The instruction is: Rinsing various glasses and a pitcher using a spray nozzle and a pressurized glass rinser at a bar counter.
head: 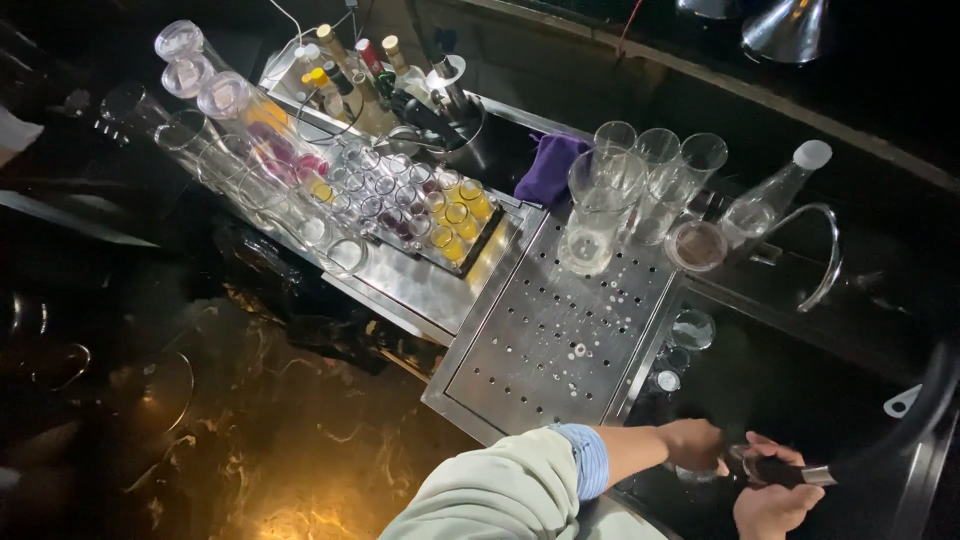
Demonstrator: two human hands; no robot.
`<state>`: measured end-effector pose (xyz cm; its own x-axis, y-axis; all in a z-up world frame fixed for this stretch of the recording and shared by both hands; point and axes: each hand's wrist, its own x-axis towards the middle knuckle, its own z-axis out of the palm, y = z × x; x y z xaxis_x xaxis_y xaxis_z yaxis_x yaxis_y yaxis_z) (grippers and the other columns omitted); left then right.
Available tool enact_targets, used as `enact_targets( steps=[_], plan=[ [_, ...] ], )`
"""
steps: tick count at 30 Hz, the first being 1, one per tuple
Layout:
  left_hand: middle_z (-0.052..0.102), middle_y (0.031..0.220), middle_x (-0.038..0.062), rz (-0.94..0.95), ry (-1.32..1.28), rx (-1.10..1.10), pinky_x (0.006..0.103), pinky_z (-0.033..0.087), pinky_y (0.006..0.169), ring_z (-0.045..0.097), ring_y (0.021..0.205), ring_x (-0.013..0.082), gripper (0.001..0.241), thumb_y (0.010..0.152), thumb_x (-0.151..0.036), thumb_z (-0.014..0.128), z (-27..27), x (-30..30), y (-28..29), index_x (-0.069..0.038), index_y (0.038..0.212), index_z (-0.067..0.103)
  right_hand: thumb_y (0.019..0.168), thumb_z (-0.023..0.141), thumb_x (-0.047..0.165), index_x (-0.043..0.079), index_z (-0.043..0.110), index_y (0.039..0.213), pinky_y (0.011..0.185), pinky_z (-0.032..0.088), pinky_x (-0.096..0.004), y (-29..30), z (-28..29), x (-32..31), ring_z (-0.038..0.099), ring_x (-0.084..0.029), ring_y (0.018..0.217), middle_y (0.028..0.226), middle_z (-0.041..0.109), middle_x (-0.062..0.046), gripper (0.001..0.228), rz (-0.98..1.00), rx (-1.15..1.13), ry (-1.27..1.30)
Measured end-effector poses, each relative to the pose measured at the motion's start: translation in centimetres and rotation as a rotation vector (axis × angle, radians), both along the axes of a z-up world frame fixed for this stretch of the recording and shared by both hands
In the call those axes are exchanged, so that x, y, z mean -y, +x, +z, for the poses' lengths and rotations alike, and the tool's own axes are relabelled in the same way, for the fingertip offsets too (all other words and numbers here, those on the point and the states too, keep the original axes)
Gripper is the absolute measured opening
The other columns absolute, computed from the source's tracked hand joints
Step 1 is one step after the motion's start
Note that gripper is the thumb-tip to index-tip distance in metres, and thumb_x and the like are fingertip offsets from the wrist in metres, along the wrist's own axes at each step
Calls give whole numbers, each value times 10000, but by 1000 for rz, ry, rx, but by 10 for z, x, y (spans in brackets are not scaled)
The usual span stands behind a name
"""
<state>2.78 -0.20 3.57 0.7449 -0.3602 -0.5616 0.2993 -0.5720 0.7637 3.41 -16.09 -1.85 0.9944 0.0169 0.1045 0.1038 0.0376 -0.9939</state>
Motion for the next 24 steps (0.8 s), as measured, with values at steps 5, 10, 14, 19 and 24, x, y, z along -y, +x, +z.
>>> enact_targets(
  steps=[5,10,14,19,24],
  plan=[
    [769,959,202,-3,175,33,403,638,699,780,845,346,194,927,13,584,67,-16,-7,-25,1053,727,1027,319,943,154,597,998,1113,532,-400,-5,22,-9,680,-232,1007,968,633,-44,836,-3,-18,68],
    [751,1123,149,-9,187,-17,411,622,813,750,1026,313,170,975,-141,578,59,-7,-4,-109,1127,648,1052,237,914,122,598,961,1051,566,-377,-8,26,-17,687,-221,971,956,640,-59,874,-126,-5,-18],
    [754,1122,140,-11,158,26,391,639,767,764,970,296,285,874,-116,615,54,0,-5,-58,1142,693,1007,281,961,152,605,1005,1106,534,-369,1,2,1,685,-217,1023,966,634,-50,871,11,-26,58],
    [739,1169,183,114,-10,-111,365,586,782,722,964,298,256,1003,-87,565,48,-1,-4,-32,1230,671,1037,366,945,148,587,1070,1181,539,-445,9,-11,15,685,-271,1055,961,623,-46,828,84,-22,97],
    [776,1114,163,74,237,46,439,640,774,775,964,361,360,941,-208,562,44,-6,-2,-99,1274,649,1019,324,957,151,582,1046,1166,505,-436,10,-22,17,681,-261,1094,962,601,-23,847,90,11,103]
  ],
)
